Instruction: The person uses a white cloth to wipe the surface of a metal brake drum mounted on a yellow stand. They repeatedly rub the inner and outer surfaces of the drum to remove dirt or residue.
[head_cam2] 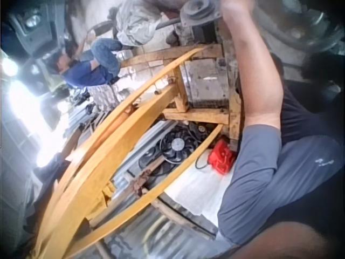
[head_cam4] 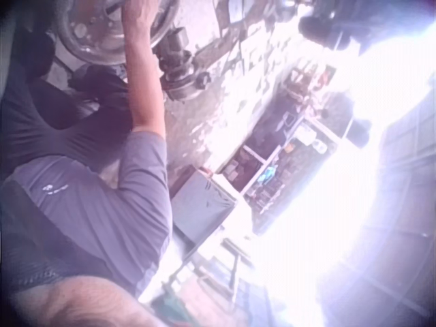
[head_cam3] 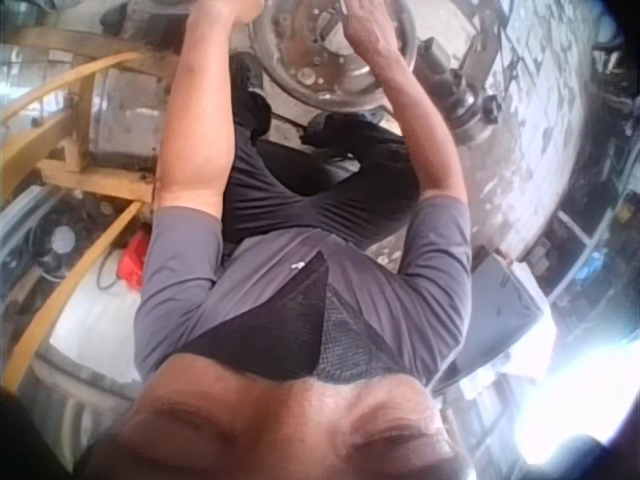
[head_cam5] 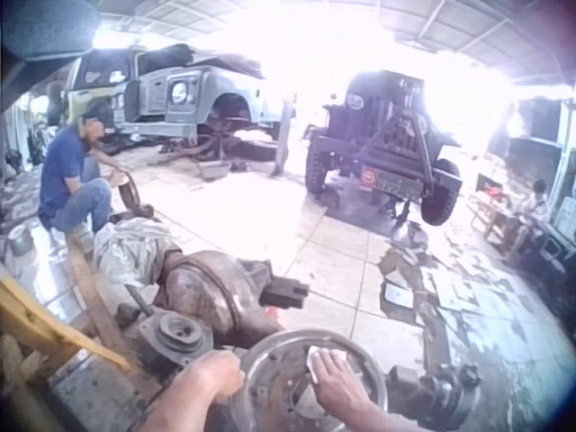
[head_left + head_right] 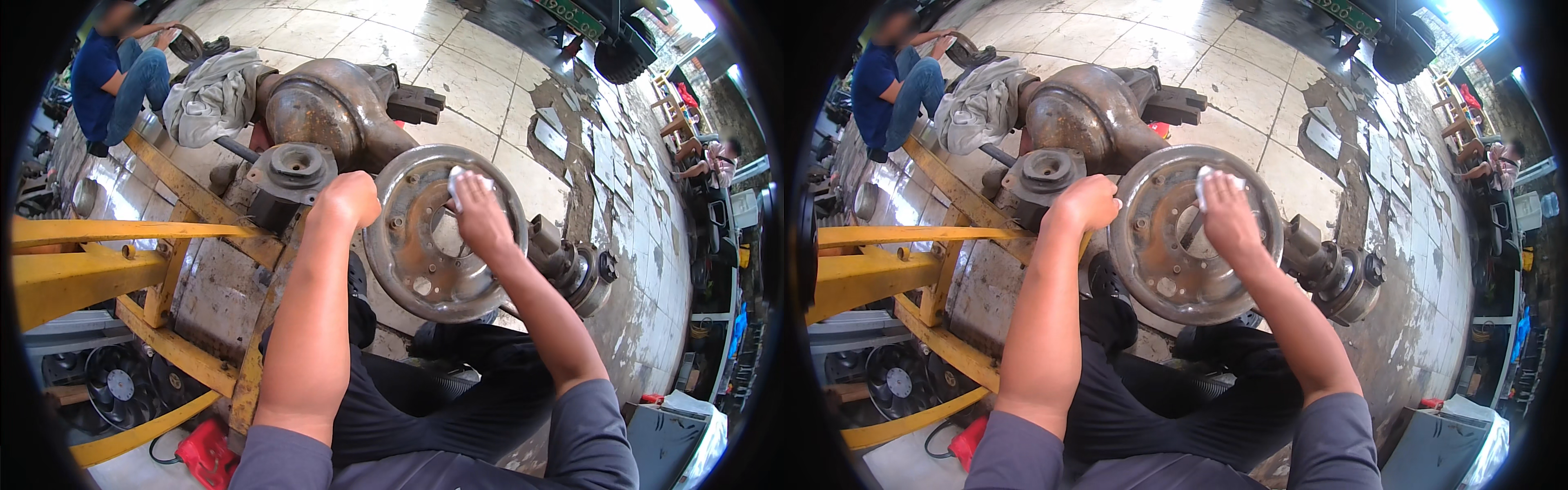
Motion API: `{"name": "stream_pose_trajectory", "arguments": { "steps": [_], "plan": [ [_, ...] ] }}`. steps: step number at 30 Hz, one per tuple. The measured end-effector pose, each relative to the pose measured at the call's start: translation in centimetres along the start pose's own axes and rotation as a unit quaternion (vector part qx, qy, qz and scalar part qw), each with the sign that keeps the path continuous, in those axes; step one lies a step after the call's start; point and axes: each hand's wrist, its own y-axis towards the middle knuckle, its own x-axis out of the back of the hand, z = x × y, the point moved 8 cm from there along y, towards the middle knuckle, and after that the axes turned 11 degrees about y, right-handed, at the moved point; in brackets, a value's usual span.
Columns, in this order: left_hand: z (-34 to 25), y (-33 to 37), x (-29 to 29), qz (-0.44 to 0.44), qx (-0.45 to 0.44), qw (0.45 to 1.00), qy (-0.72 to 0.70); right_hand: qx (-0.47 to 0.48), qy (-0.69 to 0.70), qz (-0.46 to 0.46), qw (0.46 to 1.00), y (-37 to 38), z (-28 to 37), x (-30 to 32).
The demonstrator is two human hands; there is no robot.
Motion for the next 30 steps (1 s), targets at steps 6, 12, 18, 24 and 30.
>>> {"name": "stream_pose_trajectory", "arguments": {
  "steps": [6,12,18,24,30],
  "plan": [
    [-0.3,-0.4,0.4,-0.009,-0.008,1.000,0.009,0.002,0.078,-0.021,0.997,0.2,0.2,1.1],
    [0.1,-0.9,0.5,-0.003,0.005,1.000,0.004,0.145,0.108,0.021,0.983,-2.3,6.0,1.4],
    [-0.2,-0.4,0.4,0.000,-0.005,1.000,-0.001,0.138,0.063,0.021,0.988,-3.5,5.2,0.7],
    [-0.2,-1.0,0.6,0.002,0.000,1.000,0.000,0.062,0.088,0.001,0.994,-1.9,2.6,1.7],
    [0.3,-0.7,0.3,0.002,0.002,1.000,0.005,0.161,0.118,0.075,0.977,-3.9,7.1,1.1]
  ]
}}
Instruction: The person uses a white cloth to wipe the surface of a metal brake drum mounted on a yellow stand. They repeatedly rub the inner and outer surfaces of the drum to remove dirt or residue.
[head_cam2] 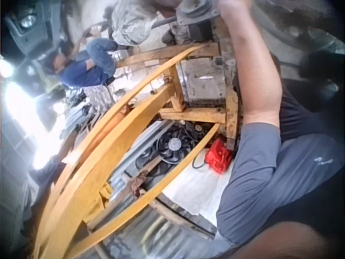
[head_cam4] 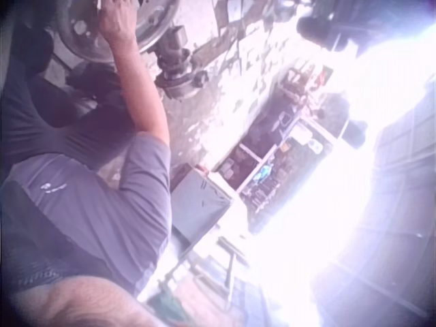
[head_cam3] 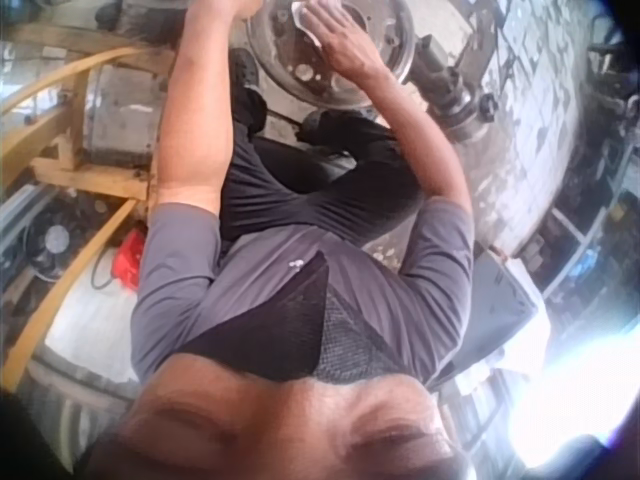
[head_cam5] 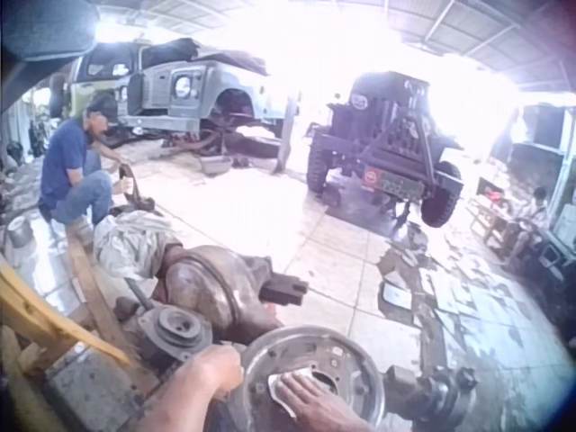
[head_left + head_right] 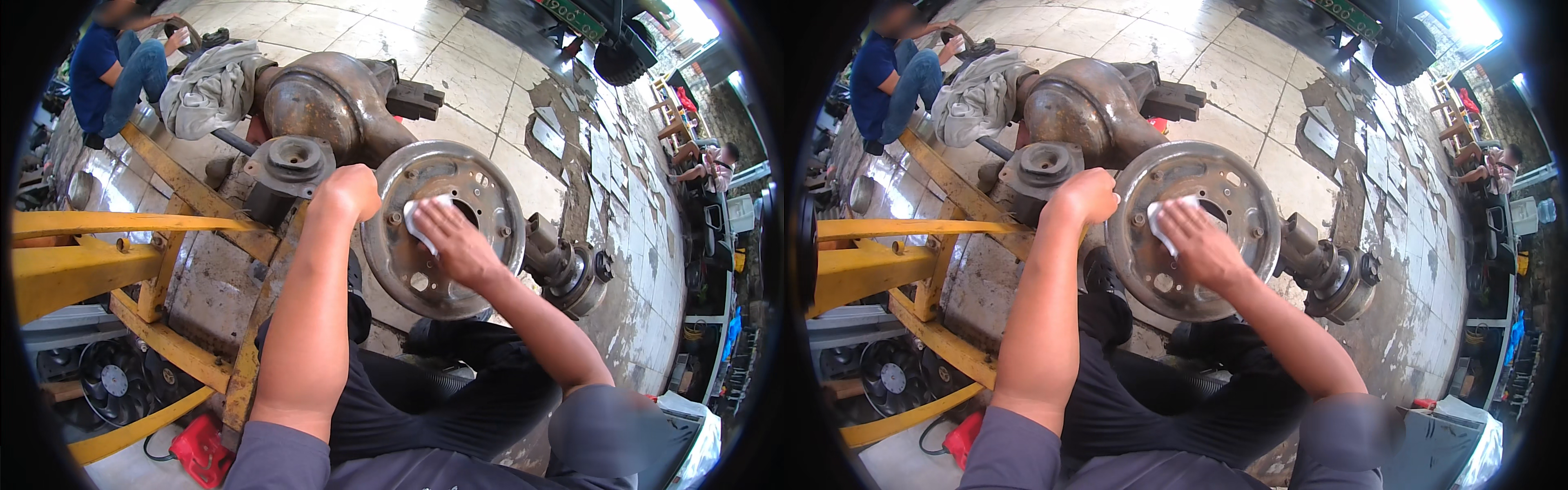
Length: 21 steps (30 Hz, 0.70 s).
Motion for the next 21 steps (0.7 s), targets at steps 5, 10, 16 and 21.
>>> {"name": "stream_pose_trajectory", "arguments": {
  "steps": [5,10,16,21],
  "plan": [
    [-0.3,0.0,0.2,0.000,-0.005,1.000,-0.014,-0.031,-0.018,-0.029,0.999,0.2,-1.6,0.3],
    [-0.5,0.0,0.2,-0.007,-0.013,1.000,0.005,-0.017,0.033,-0.021,0.999,0.4,-2.4,0.2],
    [-0.1,0.3,-0.1,-0.006,-0.006,1.000,-0.006,0.006,0.027,0.028,0.999,-0.7,0.5,-0.2],
    [-0.5,0.2,0.1,-0.010,-0.007,1.000,-0.013,-0.055,-0.044,-0.067,0.995,-0.1,-3.7,0.9]
  ]
}}
